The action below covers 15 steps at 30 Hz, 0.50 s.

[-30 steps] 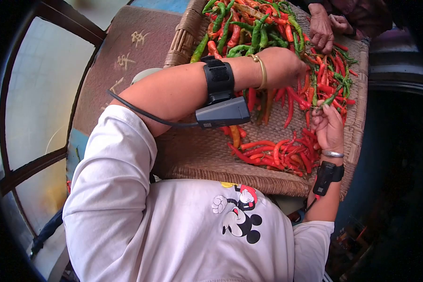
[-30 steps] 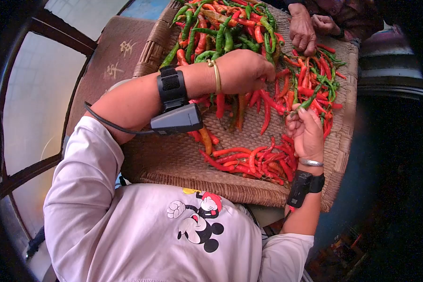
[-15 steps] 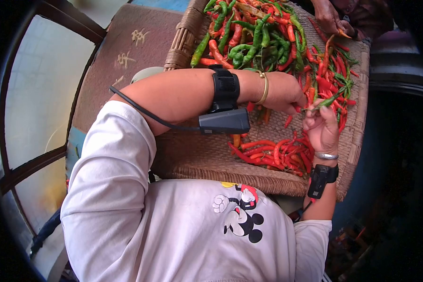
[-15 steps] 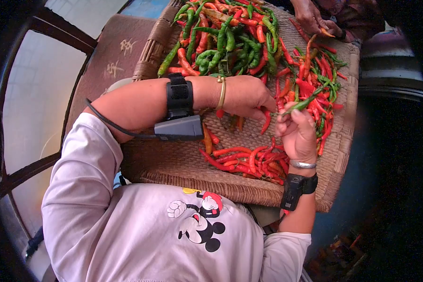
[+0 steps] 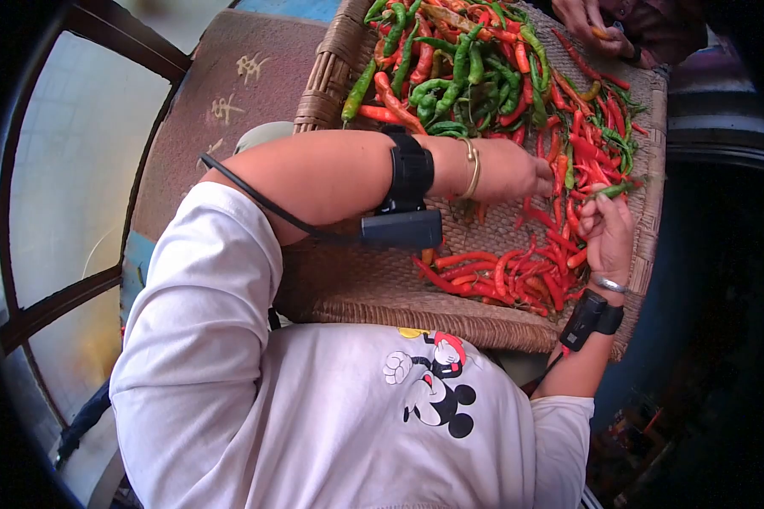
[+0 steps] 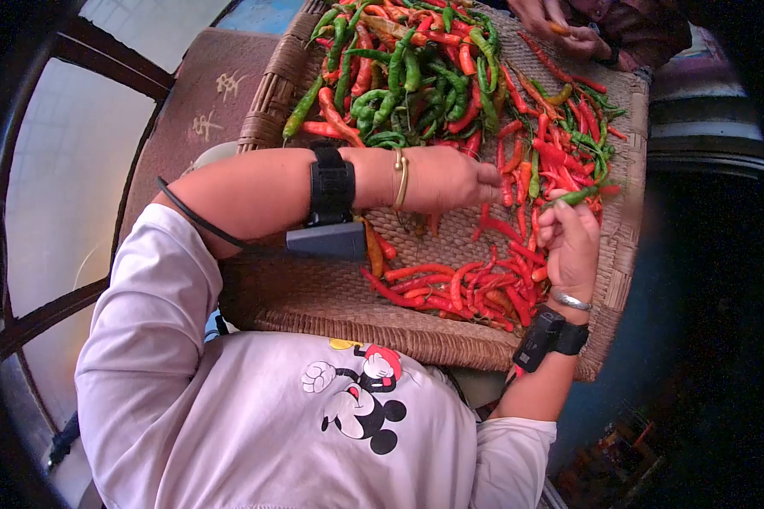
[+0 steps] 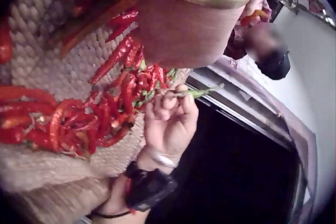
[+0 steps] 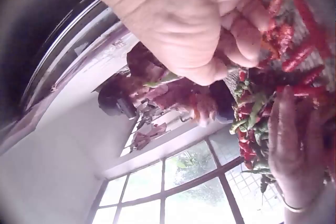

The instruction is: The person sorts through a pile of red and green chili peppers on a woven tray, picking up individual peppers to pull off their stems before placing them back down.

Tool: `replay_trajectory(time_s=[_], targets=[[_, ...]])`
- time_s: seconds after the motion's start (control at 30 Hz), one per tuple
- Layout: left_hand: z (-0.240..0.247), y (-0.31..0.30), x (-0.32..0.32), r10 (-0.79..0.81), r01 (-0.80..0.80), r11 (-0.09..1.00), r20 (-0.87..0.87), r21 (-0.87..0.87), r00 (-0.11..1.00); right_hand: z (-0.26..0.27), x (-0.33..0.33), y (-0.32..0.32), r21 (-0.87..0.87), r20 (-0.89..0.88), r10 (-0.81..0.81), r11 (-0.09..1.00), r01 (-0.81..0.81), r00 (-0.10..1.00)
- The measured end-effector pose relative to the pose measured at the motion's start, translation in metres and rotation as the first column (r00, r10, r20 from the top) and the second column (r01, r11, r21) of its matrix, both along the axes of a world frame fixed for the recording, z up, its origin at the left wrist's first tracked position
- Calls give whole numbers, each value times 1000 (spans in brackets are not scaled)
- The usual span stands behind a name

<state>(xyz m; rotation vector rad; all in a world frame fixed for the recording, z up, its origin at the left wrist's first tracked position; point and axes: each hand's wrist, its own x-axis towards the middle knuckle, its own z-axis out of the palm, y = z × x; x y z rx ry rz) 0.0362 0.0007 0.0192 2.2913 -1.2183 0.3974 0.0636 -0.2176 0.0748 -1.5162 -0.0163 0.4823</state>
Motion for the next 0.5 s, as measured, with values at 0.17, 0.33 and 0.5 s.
replay_trajectory(time_s=[0.17, 0.33, 0.5], targets=[[18, 3, 1, -38, -199, 891, -504, -409, 863, 1, -18, 26, -245, -42, 184, 951, -189, 982], [22, 2, 4, -154, -519, 725, -840, -453, 520, 1, -31, 45, -480, -117, 489, 734, -480, 864], [19, 5, 12, -130, -558, 651, -800, -514, 586, 7, -22, 38, -529, -69, 427, 751, -396, 902]])
